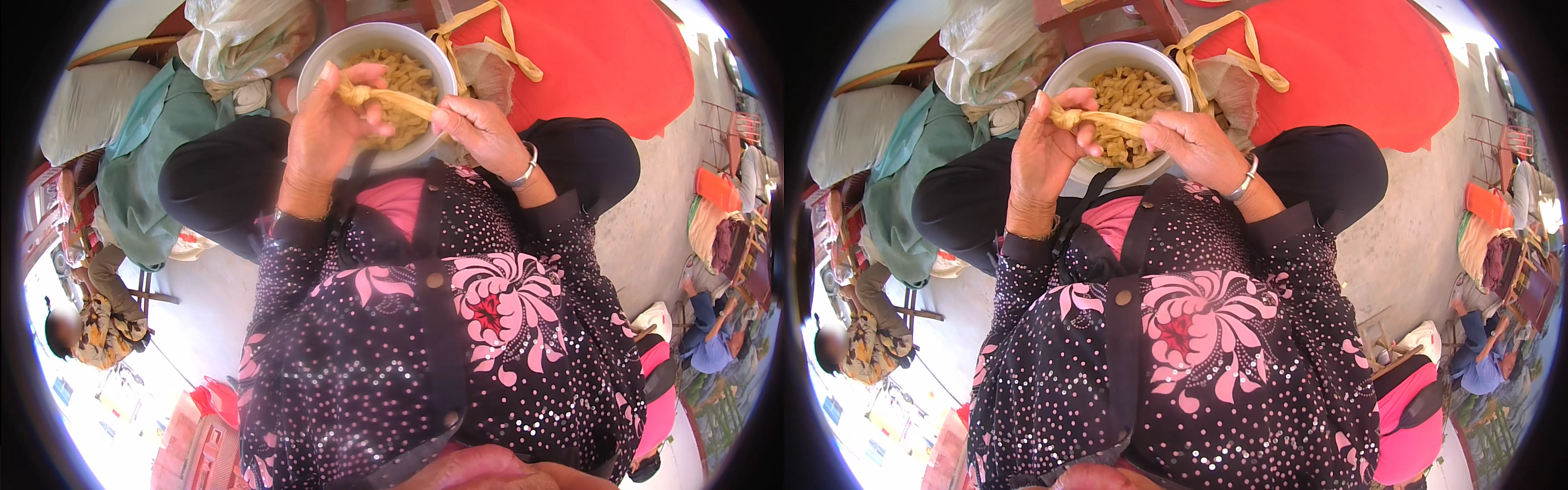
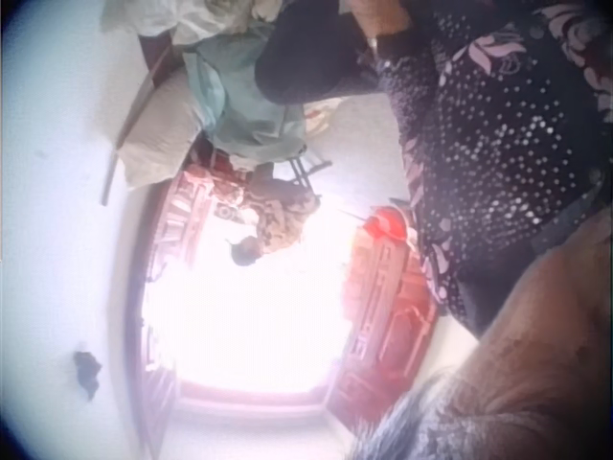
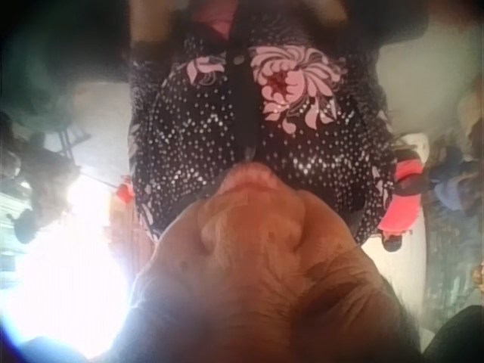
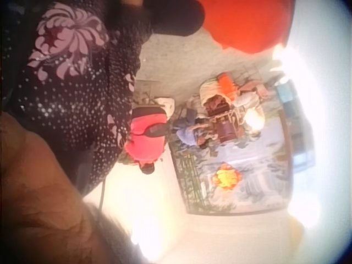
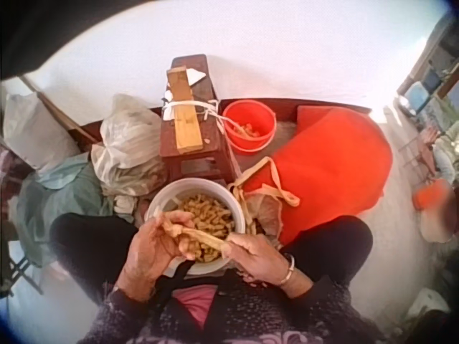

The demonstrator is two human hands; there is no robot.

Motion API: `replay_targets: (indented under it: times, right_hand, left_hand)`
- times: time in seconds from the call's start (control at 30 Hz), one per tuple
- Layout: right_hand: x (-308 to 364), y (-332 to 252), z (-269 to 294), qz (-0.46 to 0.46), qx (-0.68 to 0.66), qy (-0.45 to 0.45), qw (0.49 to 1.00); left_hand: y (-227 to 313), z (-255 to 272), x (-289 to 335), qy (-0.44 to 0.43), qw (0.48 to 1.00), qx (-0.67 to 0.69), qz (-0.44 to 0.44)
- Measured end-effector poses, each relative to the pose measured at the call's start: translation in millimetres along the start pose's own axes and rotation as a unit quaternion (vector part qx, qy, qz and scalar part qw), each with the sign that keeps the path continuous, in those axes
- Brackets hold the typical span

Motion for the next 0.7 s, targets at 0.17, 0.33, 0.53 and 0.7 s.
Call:
replay_targets:
  times: [0.17, 0.33, 0.53, 0.7]
  right_hand:
    - [5, 17, 1, 0.014, 0.038, 0.037, 0.998]
    - [3, 25, -10, -0.054, 0.022, 0.004, 0.998]
    - [-4, 13, -15, -0.027, 0.026, 0.001, 0.999]
    - [-7, -14, -9, 0.002, -0.006, 0.007, 1.0]
  left_hand:
    - [-13, 3, -1, 0.037, 0.981, -0.19, 0.033]
    - [-15, 9, -2, 0.068, 0.979, -0.192, 0.026]
    - [-14, 15, -1, 0.11, 0.982, -0.157, 0.008]
    - [10, 17, 3, 0.153, 0.983, -0.091, -0.033]
Point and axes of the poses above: each hand's wrist, its own x-axis away from the middle knuckle, its own z-axis out of the back of the hand, y = z × x, the point moved 6 cm from there along -x, towards the middle knuckle, and after that the axes turned 9 degrees about -x, right-handed, at the moved point
